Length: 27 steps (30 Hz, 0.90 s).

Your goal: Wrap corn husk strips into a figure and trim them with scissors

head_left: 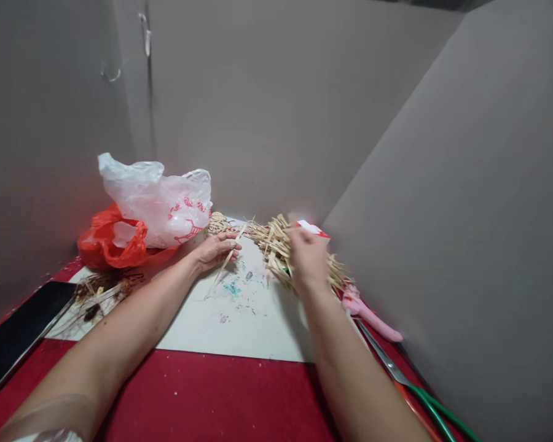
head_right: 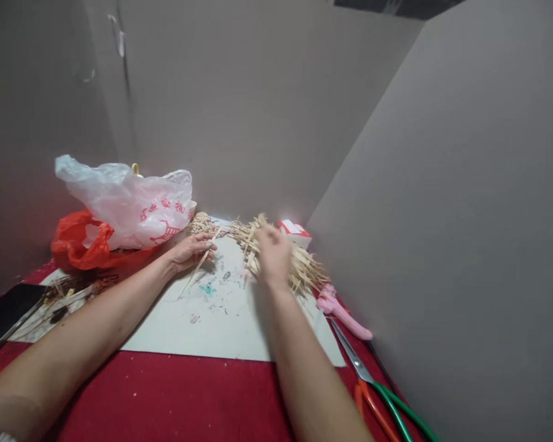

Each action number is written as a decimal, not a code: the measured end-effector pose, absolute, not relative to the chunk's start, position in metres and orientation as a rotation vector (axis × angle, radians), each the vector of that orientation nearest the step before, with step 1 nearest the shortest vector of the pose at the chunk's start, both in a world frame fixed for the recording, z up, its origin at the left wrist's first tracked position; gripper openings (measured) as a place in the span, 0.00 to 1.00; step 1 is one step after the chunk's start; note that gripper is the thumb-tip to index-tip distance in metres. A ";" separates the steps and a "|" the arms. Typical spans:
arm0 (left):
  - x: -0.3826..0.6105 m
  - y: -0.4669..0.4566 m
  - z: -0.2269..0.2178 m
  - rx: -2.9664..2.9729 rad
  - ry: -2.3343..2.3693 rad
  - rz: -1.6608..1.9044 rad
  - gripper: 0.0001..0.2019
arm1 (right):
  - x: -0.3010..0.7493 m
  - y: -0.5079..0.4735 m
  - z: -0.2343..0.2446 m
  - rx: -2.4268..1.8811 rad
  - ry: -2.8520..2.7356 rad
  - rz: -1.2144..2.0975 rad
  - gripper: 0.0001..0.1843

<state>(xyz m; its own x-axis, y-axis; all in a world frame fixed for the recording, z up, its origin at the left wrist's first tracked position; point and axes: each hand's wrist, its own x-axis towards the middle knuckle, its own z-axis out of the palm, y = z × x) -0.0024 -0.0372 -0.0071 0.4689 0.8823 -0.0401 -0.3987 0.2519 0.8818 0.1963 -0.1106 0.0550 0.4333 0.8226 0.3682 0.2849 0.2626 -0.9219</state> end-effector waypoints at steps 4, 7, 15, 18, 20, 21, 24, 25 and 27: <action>0.002 -0.040 -0.007 1.025 0.529 0.856 0.24 | 0.148 -0.094 0.016 -1.277 -1.227 0.871 0.16; 0.004 -0.045 -0.005 1.070 0.514 0.793 0.26 | 0.145 -0.090 0.009 -1.247 -1.192 1.005 0.15; 0.002 -0.048 -0.004 1.128 0.674 0.636 0.23 | 0.210 -0.070 0.087 -1.219 -0.954 0.654 0.05; 0.002 -0.046 -0.007 1.150 0.746 0.696 0.19 | 0.249 -0.060 0.113 -1.298 -1.138 0.147 0.07; 0.002 -0.046 -0.008 1.180 0.783 0.732 0.16 | 0.270 -0.051 0.120 -1.398 -1.298 -0.095 0.07; 0.003 -0.046 -0.008 1.198 0.797 0.740 0.14 | 0.277 -0.047 0.120 -1.455 -1.362 -0.125 0.08; 0.005 -0.049 -0.009 1.252 0.803 0.716 0.11 | 0.273 -0.033 0.113 -1.544 -1.509 -0.020 0.15; 0.006 -0.049 -0.010 1.272 0.816 0.708 0.10 | 0.261 -0.031 0.110 -1.525 -1.566 -0.007 0.16; 0.007 -0.049 -0.014 1.310 0.859 0.699 0.10 | 0.225 -0.033 0.102 -1.427 -1.723 -0.008 0.11</action>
<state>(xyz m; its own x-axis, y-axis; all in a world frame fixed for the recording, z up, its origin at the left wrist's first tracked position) 0.0073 -0.0489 -0.0141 0.5232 0.8408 -0.1393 0.0344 0.1424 0.9892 0.2246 -0.0332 0.1025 0.0405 0.7922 0.6089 0.7978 0.3413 -0.4970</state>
